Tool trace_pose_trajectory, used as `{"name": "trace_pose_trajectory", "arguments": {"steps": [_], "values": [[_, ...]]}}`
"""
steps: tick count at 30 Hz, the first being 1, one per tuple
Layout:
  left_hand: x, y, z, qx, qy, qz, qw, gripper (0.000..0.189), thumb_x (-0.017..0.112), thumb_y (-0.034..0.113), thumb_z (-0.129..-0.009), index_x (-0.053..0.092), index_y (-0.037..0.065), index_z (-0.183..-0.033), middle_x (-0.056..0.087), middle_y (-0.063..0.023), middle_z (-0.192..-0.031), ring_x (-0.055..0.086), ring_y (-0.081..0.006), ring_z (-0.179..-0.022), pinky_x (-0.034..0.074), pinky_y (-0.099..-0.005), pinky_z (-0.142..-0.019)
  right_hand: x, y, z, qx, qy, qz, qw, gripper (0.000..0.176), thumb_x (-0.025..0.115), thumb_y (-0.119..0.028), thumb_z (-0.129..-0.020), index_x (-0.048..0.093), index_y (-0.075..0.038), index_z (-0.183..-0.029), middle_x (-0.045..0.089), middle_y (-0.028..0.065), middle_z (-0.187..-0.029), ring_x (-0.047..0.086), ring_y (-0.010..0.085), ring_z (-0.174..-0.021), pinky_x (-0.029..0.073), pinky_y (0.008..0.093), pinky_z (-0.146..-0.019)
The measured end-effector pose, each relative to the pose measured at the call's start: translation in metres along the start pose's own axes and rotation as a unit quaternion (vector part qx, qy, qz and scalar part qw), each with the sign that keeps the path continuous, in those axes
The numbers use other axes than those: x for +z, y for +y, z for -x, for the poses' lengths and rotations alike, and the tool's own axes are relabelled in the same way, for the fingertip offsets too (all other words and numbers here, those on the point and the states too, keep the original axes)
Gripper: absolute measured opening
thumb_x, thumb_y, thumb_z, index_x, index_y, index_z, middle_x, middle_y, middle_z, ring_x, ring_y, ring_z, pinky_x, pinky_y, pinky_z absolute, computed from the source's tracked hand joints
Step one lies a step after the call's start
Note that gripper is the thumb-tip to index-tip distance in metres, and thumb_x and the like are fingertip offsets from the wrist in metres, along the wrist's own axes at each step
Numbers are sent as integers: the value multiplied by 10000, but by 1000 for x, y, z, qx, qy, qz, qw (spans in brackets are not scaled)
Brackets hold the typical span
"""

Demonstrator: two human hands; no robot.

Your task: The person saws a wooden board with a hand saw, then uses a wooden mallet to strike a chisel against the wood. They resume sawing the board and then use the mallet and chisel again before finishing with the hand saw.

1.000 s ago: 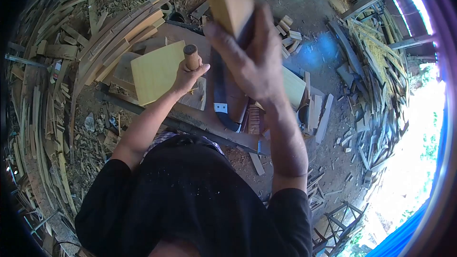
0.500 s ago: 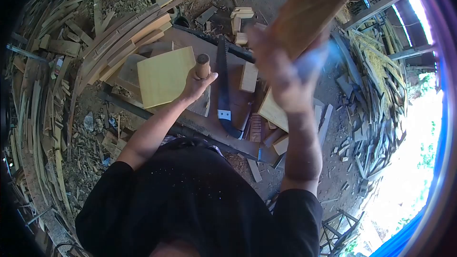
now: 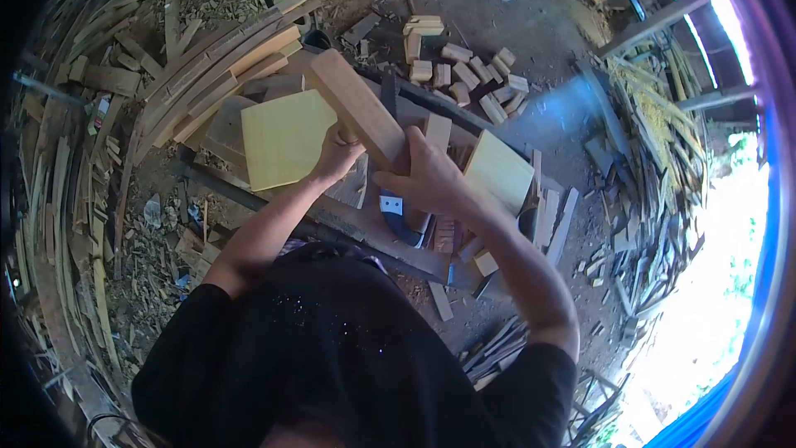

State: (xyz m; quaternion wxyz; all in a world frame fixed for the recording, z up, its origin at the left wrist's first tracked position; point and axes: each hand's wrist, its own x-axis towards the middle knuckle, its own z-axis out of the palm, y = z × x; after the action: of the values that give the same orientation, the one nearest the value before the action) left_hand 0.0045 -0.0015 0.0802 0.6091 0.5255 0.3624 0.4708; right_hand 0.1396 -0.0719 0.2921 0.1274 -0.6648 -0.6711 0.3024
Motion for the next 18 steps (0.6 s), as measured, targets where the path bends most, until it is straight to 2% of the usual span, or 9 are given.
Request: {"name": "trace_pose_trajectory", "arguments": {"steps": [2, 6, 7, 10, 12, 13, 15, 16, 18], "values": [[1, 7, -4, -51, -5, -28, 998, 172, 715, 140, -819, 561, 74, -777, 522, 30, -667, 479, -60, -590, 407, -271, -557, -25, 7, 2, 29, 5, 49, 998, 497, 754, -318, -774, 536, 25, -1061, 639, 203, -960, 647, 324, -844, 492, 402, -767], [-1, -3, 1, -25, -20, -34, 999, 186, 709, 136, -823, 540, 80, -769, 510, 30, -658, 478, -58, -589, 401, -281, -549, -86, -60, 23, -145, 207, -347, 903, 402, 713, -267, -803, 552, 24, -1028, 612, 135, -839, 609, 227, -708, 477, 352, -687], [-1, -5, 1, -8, -29, -27, 999, 199, 713, 133, -820, 530, 80, -760, 508, 33, -653, 478, -56, -588, 400, -279, -544, -80, -52, 20, -147, 209, -347, 902, 402, 713, -267, -803, 552, 24, -1028, 612, 135, -839, 609, 227, -708, 477, 352, -687], [-3, -6, -2, 14, -22, -15, 1000, 206, 715, 129, -818, 528, 78, -748, 505, 35, -644, 479, -56, -585, 396, -275, -538, -28, 8, 1, -191, 119, -24, 974, 461, 717, -247, -808, 531, 29, -1126, 606, 85, -886, 609, 189, -792, 482, 302, -733], [7, 25, 11, -20, -17, -27, 999, 209, 715, 126, -817, 526, 77, -742, 504, 36, -641, 480, -58, -583, 396, -271, -537, 8, 21, -5, -2, -3, 28, 1000, 446, 722, -255, -808, 552, 12, -1122, 624, 86, -942, 611, 179, -856, 487, 307, -769], [11, 38, 2, -41, 0, -35, 999, 212, 715, 123, -816, 524, 76, -737, 503, 37, -637, 481, -59, -581, 396, -268, -537, -8, 18, -18, -15, 7, 37, 999, 446, 722, -255, -808, 552, 12, -1122, 624, 86, -942, 611, 179, -856, 487, 307, -769], [4, 8, 4, -32, -12, -41, 999, 208, 712, 121, -817, 525, 75, -740, 504, 38, -639, 481, -59, -580, 398, -269, -537, -42, 0, -8, -147, 86, -192, 967, 446, 755, -258, -772, 556, 39, -1038, 644, 146, -845, 643, 191, -725, 480, 295, -599], [1, -1, -2, 0, -27, -47, 999, 204, 710, 119, -817, 525, 74, -744, 504, 39, -640, 481, -60, -579, 400, -269, -537, -79, -43, 13, -41, 56, -264, 962, 436, 743, -217, -793, 543, 23, -1097, 650, 103, -861, 638, 149, -739, 497, 281, -620], [1, 1, -1, -5, -42, -32, 999, 208, 711, 124, -819, 523, 77, -743, 501, 42, -642, 473, -56, -578, 396, -273, -532, -82, -55, 24, -129, 149, -283, 939, 405, 716, -198, -819, 534, 6, -1119, 645, 86, -873, 627, 128, -732, 495, 269, -615]]}}
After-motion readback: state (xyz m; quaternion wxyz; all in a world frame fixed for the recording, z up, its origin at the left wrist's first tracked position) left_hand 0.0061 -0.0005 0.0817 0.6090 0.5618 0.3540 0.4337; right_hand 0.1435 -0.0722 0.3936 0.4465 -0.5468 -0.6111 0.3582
